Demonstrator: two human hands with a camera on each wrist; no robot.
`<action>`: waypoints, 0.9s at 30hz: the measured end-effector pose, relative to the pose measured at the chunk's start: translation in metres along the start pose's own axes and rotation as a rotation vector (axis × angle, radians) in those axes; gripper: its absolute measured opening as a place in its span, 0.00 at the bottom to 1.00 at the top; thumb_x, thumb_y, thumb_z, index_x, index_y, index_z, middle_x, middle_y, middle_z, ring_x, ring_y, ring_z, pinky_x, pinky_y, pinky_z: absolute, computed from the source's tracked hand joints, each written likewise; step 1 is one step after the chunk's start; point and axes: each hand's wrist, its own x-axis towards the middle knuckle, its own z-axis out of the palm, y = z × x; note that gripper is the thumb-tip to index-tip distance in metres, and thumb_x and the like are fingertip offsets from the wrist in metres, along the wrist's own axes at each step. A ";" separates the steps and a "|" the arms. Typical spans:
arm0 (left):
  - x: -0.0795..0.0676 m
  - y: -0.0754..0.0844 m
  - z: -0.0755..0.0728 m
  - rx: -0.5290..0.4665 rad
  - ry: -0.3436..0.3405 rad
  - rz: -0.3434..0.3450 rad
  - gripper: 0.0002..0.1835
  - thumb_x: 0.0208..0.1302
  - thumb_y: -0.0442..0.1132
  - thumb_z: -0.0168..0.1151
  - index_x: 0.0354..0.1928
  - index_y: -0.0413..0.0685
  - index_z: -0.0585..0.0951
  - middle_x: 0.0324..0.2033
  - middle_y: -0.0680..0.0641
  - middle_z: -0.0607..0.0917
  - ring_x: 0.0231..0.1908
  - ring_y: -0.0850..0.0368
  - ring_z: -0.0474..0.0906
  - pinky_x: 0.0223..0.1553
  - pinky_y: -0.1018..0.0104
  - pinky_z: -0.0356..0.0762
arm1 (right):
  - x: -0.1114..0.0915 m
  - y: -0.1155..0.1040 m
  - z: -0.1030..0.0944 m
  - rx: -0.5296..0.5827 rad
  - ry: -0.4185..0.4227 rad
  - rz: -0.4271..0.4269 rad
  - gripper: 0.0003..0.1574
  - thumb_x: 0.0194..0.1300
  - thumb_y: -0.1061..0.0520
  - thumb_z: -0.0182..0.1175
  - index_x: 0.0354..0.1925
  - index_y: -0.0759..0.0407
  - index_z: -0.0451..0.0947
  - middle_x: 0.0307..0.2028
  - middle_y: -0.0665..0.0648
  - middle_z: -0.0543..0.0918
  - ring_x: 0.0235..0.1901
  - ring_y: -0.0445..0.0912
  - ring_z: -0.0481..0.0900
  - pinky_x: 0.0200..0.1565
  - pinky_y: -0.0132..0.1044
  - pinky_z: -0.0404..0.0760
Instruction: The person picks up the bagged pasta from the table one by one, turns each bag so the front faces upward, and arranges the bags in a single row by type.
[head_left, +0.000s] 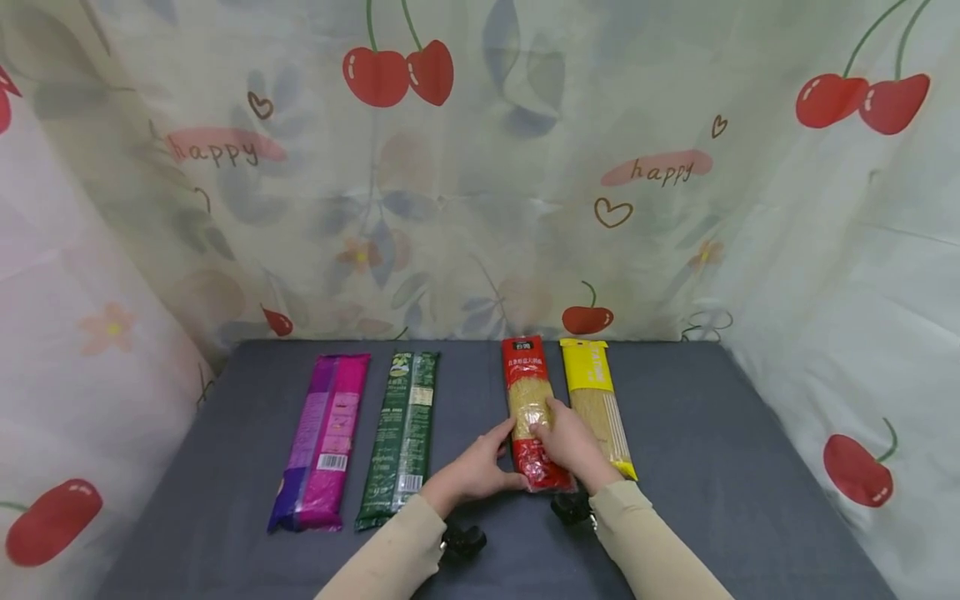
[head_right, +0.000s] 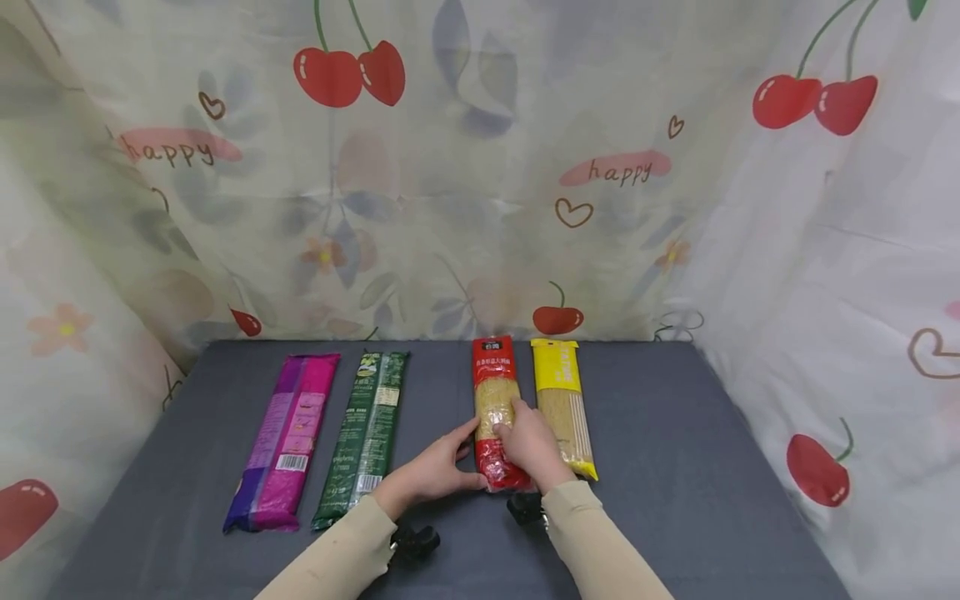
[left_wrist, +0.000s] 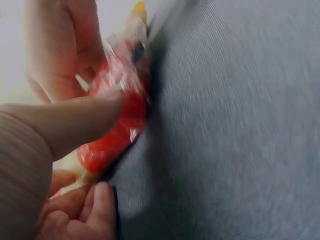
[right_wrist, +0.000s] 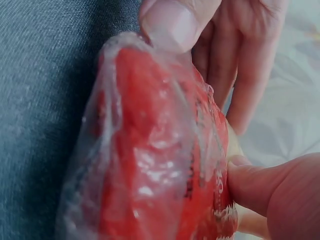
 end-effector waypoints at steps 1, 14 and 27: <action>0.000 -0.001 -0.002 -0.021 -0.004 -0.007 0.52 0.55 0.44 0.73 0.76 0.51 0.51 0.71 0.43 0.58 0.64 0.44 0.66 0.60 0.54 0.69 | 0.000 0.000 0.000 -0.001 -0.001 0.001 0.43 0.65 0.51 0.64 0.69 0.69 0.59 0.59 0.70 0.73 0.49 0.59 0.76 0.53 0.58 0.74; 0.002 -0.005 -0.007 -0.168 -0.052 -0.038 0.52 0.56 0.37 0.72 0.76 0.58 0.51 0.73 0.46 0.55 0.67 0.46 0.62 0.61 0.58 0.68 | -0.001 -0.009 0.001 -0.050 0.004 0.037 0.42 0.67 0.51 0.62 0.69 0.70 0.59 0.56 0.72 0.74 0.47 0.60 0.76 0.52 0.58 0.74; -0.001 -0.008 -0.007 -0.201 -0.044 -0.038 0.51 0.57 0.37 0.72 0.76 0.57 0.51 0.72 0.46 0.57 0.67 0.45 0.62 0.60 0.59 0.69 | -0.001 -0.003 0.004 -0.024 -0.007 0.030 0.43 0.67 0.49 0.62 0.70 0.68 0.58 0.57 0.73 0.73 0.50 0.61 0.75 0.52 0.60 0.73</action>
